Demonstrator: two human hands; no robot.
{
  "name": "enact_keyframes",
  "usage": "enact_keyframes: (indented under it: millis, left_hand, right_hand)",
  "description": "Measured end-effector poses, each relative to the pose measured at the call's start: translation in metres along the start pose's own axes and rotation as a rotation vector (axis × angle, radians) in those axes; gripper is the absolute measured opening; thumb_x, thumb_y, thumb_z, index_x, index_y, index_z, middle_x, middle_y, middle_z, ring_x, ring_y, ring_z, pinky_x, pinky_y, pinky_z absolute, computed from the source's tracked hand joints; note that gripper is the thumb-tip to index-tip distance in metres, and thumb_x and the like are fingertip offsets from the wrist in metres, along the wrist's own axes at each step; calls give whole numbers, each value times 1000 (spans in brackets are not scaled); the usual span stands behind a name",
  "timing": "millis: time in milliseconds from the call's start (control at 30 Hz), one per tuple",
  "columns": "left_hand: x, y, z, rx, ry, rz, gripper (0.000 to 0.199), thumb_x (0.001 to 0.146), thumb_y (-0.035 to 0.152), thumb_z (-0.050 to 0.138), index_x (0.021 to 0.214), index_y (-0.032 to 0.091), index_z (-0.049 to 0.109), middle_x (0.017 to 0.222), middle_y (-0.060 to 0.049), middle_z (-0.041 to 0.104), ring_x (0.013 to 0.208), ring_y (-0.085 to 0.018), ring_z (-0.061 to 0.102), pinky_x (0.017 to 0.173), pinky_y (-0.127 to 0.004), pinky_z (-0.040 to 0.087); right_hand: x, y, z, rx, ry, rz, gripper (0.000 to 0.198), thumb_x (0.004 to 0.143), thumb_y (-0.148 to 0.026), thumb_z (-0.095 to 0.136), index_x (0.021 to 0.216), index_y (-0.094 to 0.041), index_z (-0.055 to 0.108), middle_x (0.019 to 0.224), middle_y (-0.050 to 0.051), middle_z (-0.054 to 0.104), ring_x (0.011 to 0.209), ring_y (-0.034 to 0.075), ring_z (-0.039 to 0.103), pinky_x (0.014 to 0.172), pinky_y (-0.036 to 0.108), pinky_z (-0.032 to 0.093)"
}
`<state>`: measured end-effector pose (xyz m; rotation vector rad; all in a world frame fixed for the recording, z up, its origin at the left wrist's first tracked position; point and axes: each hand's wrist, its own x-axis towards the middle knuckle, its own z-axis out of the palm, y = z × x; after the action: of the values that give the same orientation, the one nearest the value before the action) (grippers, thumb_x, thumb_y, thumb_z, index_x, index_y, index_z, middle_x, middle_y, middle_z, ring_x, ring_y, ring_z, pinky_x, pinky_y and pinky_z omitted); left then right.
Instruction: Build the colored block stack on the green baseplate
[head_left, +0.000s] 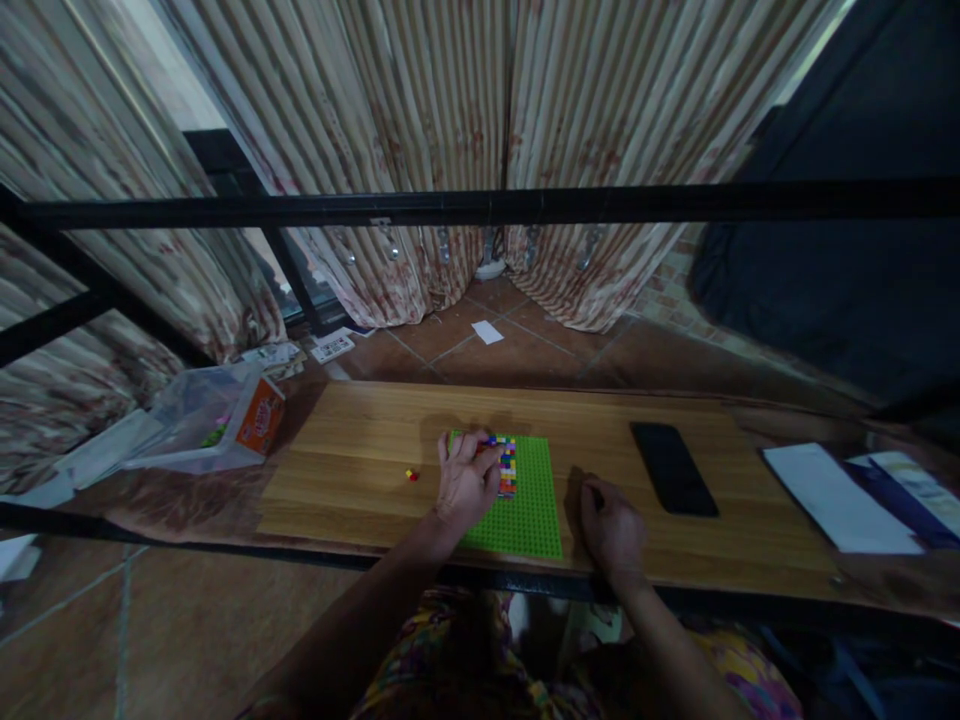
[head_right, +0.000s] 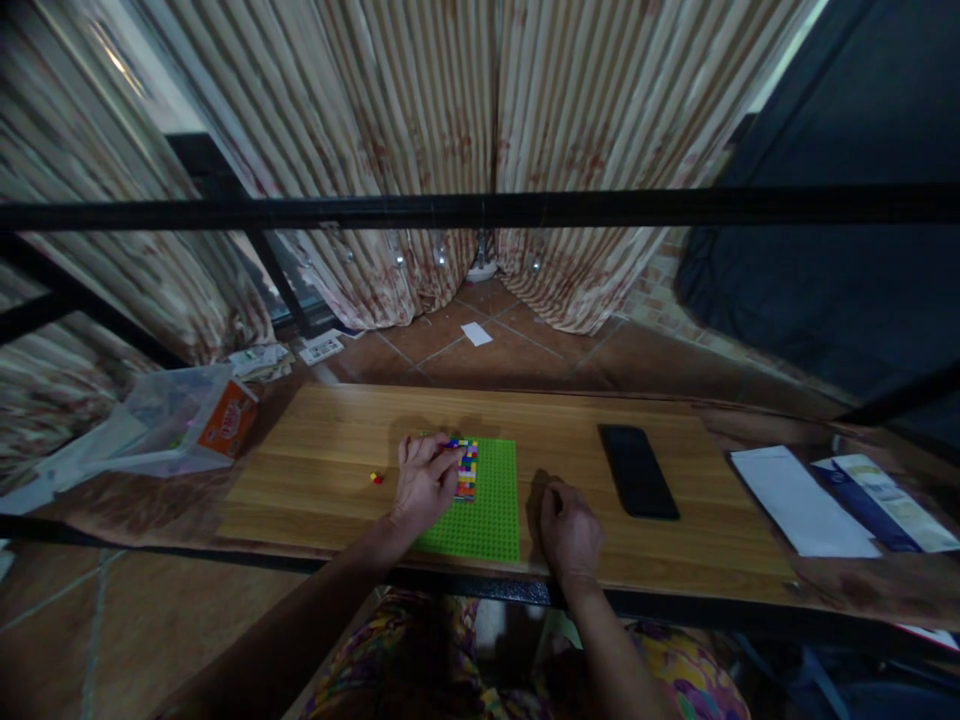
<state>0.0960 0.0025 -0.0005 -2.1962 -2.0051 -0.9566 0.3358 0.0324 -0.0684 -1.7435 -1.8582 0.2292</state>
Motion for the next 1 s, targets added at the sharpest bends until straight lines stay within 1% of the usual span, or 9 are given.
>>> enact_keyframes:
  millis: [100, 167, 300, 333, 400, 500, 567, 800, 1000]
  left_hand:
    - [1, -3, -1, -63, -1, -8, 29, 83, 19, 54, 107, 30, 67, 115, -5, 59, 106, -23, 50, 99, -48, 32]
    - [4, -6, -2, -120, 30, -32, 33, 82, 17, 53, 110, 29, 66, 115, -5, 59, 105, -22, 51, 97, -44, 36]
    - [20, -13, -1, -255, 72, -121, 38, 79, 15, 54, 114, 25, 64, 120, -6, 59, 112, -22, 51, 100, -41, 39]
    - [26, -15, 0, -306, 54, -155, 37, 78, 15, 55, 113, 23, 65, 120, -7, 59, 113, -22, 52, 101, -41, 40]
    - [36, -19, 2, -439, -34, -244, 33, 78, 15, 54, 108, 20, 68, 116, -8, 63, 110, -21, 56, 100, -38, 43]
    - [45, -25, 7, -639, -230, -384, 30, 79, 17, 54, 104, 18, 70, 105, -6, 70, 96, -18, 63, 91, -33, 49]
    - [47, -28, 11, -717, -311, -444, 29, 77, 18, 55, 102, 17, 70, 99, -5, 72, 89, -17, 65, 85, -30, 51]
    - [46, -30, 17, -754, -358, -506, 28, 72, 18, 58, 95, 19, 73, 85, -1, 73, 77, -14, 64, 73, -24, 50]
    - [48, -28, 15, -766, -344, -529, 26, 69, 17, 59, 89, 19, 74, 82, 0, 73, 75, -14, 63, 70, -23, 49]
  right_hand:
    - [0, -1, -1, 3, -6, 12, 39, 90, -40, 38, 94, -15, 68, 94, 12, 71, 77, 20, 63, 67, 28, 40]
    - [0, -1, -1, 14, -15, 14, 39, 90, -39, 37, 94, -16, 67, 94, 11, 71, 78, 20, 63, 67, 28, 40]
    - [1, -2, -2, 16, -3, 12, 38, 89, -39, 38, 94, -16, 67, 98, 11, 70, 81, 20, 64, 68, 27, 40]
    - [1, -2, -2, 14, 1, 13, 38, 89, -39, 38, 94, -16, 68, 98, 11, 70, 80, 20, 64, 68, 27, 40]
    - [1, -2, -2, 14, 3, 7, 38, 89, -39, 38, 94, -15, 68, 97, 11, 71, 80, 19, 64, 68, 27, 41]
    - [1, -3, -2, 14, 10, -1, 39, 90, -39, 38, 92, -15, 68, 95, 12, 71, 78, 19, 64, 68, 27, 41]
    - [1, -3, -1, 12, 20, 3, 39, 90, -40, 38, 91, -15, 68, 94, 12, 71, 77, 19, 64, 68, 27, 41]
    - [2, -2, 0, 29, 29, -9, 38, 90, -39, 38, 92, -16, 68, 93, 11, 71, 78, 19, 64, 68, 26, 41]
    - [2, -4, -1, 37, 22, -15, 39, 90, -39, 37, 92, -15, 68, 92, 11, 71, 79, 19, 63, 69, 26, 42]
